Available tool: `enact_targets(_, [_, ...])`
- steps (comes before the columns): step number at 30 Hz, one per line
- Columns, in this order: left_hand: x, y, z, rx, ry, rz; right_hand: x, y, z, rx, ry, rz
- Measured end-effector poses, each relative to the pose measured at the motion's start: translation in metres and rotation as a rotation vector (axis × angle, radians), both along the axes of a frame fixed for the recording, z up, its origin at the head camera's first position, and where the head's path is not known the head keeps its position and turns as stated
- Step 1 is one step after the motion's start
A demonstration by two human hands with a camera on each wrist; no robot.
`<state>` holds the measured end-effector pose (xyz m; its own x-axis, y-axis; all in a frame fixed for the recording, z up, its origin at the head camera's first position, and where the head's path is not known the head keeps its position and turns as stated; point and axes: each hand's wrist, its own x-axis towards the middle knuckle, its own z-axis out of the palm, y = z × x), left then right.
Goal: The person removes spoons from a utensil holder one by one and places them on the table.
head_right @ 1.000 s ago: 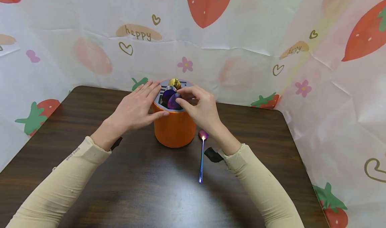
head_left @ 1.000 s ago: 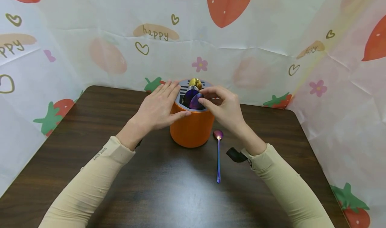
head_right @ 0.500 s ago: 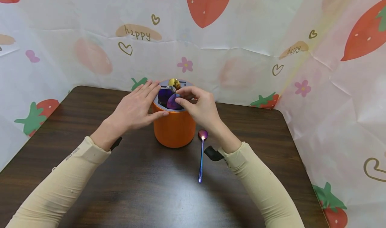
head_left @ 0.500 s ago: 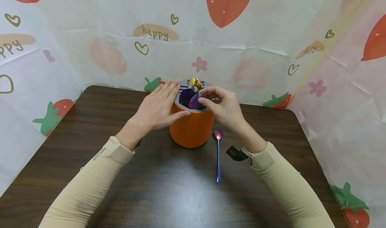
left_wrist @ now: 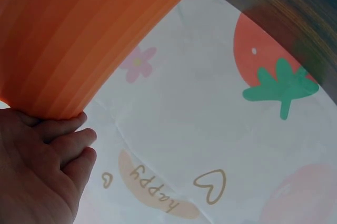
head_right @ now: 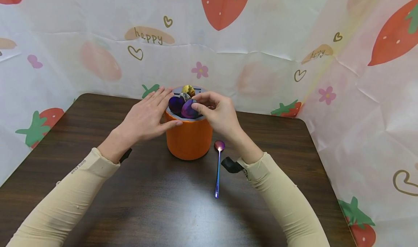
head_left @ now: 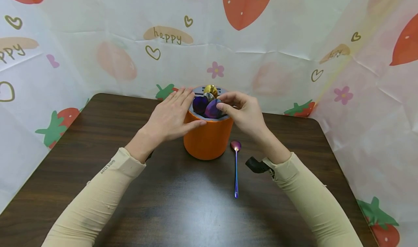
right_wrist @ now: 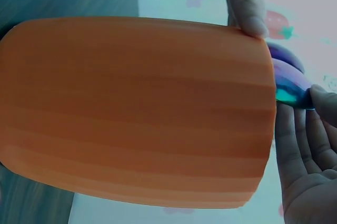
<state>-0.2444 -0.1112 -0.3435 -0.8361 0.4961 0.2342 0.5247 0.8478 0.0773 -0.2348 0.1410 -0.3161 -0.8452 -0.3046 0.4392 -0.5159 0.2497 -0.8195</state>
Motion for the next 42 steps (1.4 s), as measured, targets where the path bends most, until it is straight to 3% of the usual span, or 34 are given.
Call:
enact_targets(18, [-0.002,0.000,0.002,-0.001,-0.020,0.002,0.010,0.005,0.025,-0.119,0.032,-0.006])
enact_targets(31, [-0.002,0.000,0.000,-0.006,-0.022,-0.001,0.021,0.013,0.046,-0.293,0.108,0.011])
enact_targets(42, [-0.001,0.000,0.000,-0.008,-0.017,0.004,0.030,0.024,0.069,-0.441,0.109,0.048])
